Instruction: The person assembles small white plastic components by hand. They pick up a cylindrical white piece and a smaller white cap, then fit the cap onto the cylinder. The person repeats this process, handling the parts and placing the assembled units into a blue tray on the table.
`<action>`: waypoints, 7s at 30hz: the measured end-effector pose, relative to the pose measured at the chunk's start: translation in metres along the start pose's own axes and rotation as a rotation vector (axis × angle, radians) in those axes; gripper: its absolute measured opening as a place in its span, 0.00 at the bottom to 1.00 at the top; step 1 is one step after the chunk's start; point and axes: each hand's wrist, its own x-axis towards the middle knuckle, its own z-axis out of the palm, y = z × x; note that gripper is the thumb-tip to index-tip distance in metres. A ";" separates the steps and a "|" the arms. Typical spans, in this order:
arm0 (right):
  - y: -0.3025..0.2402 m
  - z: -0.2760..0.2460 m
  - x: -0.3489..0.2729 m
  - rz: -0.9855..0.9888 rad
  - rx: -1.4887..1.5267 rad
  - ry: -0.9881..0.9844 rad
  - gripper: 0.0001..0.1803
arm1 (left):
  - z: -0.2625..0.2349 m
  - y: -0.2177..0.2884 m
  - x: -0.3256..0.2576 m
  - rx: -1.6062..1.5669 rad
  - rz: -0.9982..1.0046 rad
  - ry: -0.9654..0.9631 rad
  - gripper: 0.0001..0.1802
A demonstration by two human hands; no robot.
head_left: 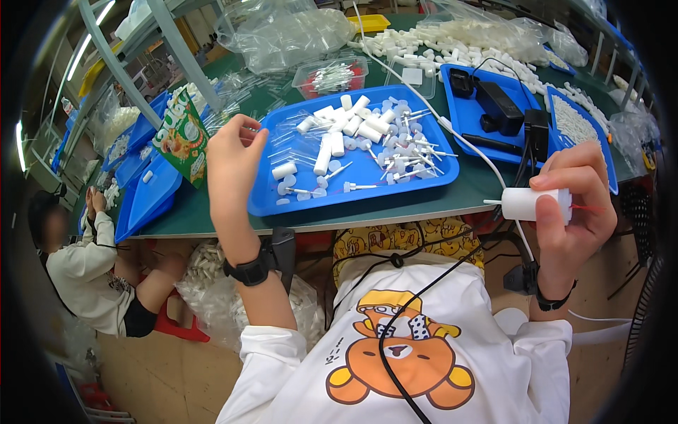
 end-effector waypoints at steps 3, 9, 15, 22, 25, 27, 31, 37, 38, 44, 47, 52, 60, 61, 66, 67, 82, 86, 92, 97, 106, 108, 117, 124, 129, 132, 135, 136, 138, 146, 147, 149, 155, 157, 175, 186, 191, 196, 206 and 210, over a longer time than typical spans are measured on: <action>-0.005 0.002 0.000 -0.022 -0.049 -0.017 0.10 | 0.021 -0.002 0.001 0.063 0.005 0.021 0.09; -0.004 0.003 0.003 -0.051 -0.058 -0.059 0.12 | 0.044 -0.016 -0.001 0.287 -0.007 -0.130 0.14; -0.009 0.004 0.002 0.036 -0.049 -0.093 0.10 | 0.047 -0.004 -0.005 0.408 -0.031 -0.161 0.15; -0.008 0.005 0.003 0.072 -0.017 -0.099 0.13 | 0.031 0.020 -0.010 -0.058 0.128 -0.103 0.09; -0.006 0.005 0.002 0.086 0.071 -0.091 0.15 | 0.022 0.060 -0.025 -0.427 0.213 -0.183 0.08; -0.006 0.006 0.001 0.103 0.138 -0.090 0.17 | 0.015 0.083 -0.044 -0.582 0.263 -0.223 0.08; -0.008 0.005 0.000 0.152 0.216 -0.102 0.19 | 0.014 0.106 -0.073 -0.655 0.485 -0.291 0.14; -0.009 0.009 -0.001 0.120 0.315 -0.100 0.22 | -0.002 0.122 -0.081 -0.529 0.719 -0.530 0.22; -0.011 0.009 -0.002 0.133 0.335 -0.102 0.22 | -0.002 0.124 -0.082 -0.522 0.727 -0.550 0.23; -0.008 0.007 0.001 -0.012 0.362 -0.193 0.15 | 0.006 0.126 -0.087 -0.618 0.776 -0.570 0.22; -0.010 0.009 0.003 -0.073 0.340 -0.234 0.16 | 0.011 0.127 -0.089 -0.649 0.799 -0.539 0.21; -0.011 0.012 0.003 -0.087 0.301 -0.231 0.16 | 0.012 0.130 -0.091 -0.574 0.807 -0.473 0.20; -0.001 0.020 -0.001 -0.049 0.337 -0.233 0.15 | 0.017 0.131 -0.093 -0.461 0.781 -0.424 0.14; 0.000 0.022 -0.004 0.031 0.429 -0.225 0.15 | 0.019 0.131 -0.094 -0.488 0.771 -0.444 0.14; -0.004 0.025 -0.011 0.293 0.685 -0.208 0.13 | 0.022 0.132 -0.101 -0.678 0.668 -0.569 0.15; -0.005 0.025 -0.010 0.297 0.701 -0.221 0.13 | 0.020 0.133 -0.101 -0.687 0.638 -0.608 0.15; 0.001 0.034 -0.006 0.066 0.402 -0.426 0.24 | 0.014 0.125 -0.102 -0.652 0.547 -0.670 0.20; -0.001 0.033 -0.008 0.077 0.426 -0.462 0.40 | 0.013 0.126 -0.100 -0.611 0.475 -0.730 0.17; -0.006 0.039 -0.012 0.089 0.368 -0.466 0.51 | 0.011 0.130 -0.102 -0.579 0.379 -0.748 0.17; -0.011 0.041 -0.012 0.136 0.271 -0.505 0.52 | 0.026 0.126 -0.101 -0.616 0.469 -0.678 0.19; 0.005 0.047 -0.019 0.217 0.520 -0.492 0.45 | 0.031 0.134 -0.100 -1.053 0.076 -0.908 0.14; 0.001 0.043 -0.017 0.456 0.762 -0.543 0.41 | 0.023 0.134 -0.100 -1.201 -0.041 -0.958 0.14; -0.010 0.049 -0.016 0.974 1.130 -0.581 0.32 | 0.035 0.135 -0.101 -1.402 -0.218 -1.048 0.21; -0.002 0.059 -0.029 1.047 1.238 -0.391 0.30 | 0.058 0.135 -0.103 -1.456 -0.464 -1.094 0.21; 0.005 0.051 -0.051 1.236 1.269 -0.485 0.31 | 0.070 0.128 -0.122 -1.455 -0.519 -1.165 0.18; 0.004 0.053 -0.086 1.440 1.260 -0.472 0.31 | 0.083 0.109 -0.145 -1.492 -0.555 -1.190 0.15; -0.002 0.062 -0.098 1.674 1.234 -0.370 0.23 | 0.093 0.092 -0.158 -1.559 -0.678 -1.192 0.10; 0.002 0.066 -0.106 1.680 1.232 -0.364 0.23 | 0.095 0.090 -0.160 -1.543 -0.718 -1.185 0.09; 0.012 0.075 -0.118 1.687 1.224 -0.350 0.23 | 0.102 0.084 -0.162 -1.525 -0.780 -1.203 0.10; 0.011 0.085 -0.111 1.692 1.059 -0.381 0.22 | 0.115 0.075 -0.163 -1.559 -0.843 -1.185 0.06; 0.012 0.087 -0.110 1.688 1.050 -0.387 0.22 | 0.117 0.072 -0.163 -1.568 -0.813 -1.168 0.07; 0.011 0.092 -0.105 1.663 1.026 -0.355 0.19 | 0.121 0.066 -0.163 -1.586 -0.755 -1.131 0.10; 0.007 0.097 -0.099 1.672 0.977 -0.301 0.18 | 0.119 0.065 -0.155 -1.534 -0.796 -1.145 0.09; 0.008 0.097 -0.099 1.659 0.967 -0.309 0.18 | 0.118 0.066 -0.153 -1.559 -0.790 -1.144 0.08; 0.017 0.095 -0.087 1.712 0.910 -0.410 0.19 | 0.122 0.081 -0.152 -1.623 -0.871 -1.037 0.06; 0.016 0.104 -0.094 1.660 0.893 -0.299 0.17 | 0.117 0.071 -0.142 -1.574 -0.808 -1.131 0.07; 0.021 0.098 -0.098 1.481 0.910 -0.352 0.16 | 0.128 0.066 -0.159 -1.538 -0.712 -1.057 0.08; 0.024 0.099 -0.100 1.462 0.890 -0.397 0.16 | 0.124 0.072 -0.157 -1.520 -0.716 -1.066 0.07; 0.002 0.065 -0.087 1.097 0.771 -0.616 0.32 | 0.091 0.084 -0.146 -1.601 -0.655 -1.181 0.11; -0.009 0.045 -0.066 0.938 0.744 -0.744 0.31 | 0.082 0.081 -0.140 -1.924 -0.430 -1.356 0.11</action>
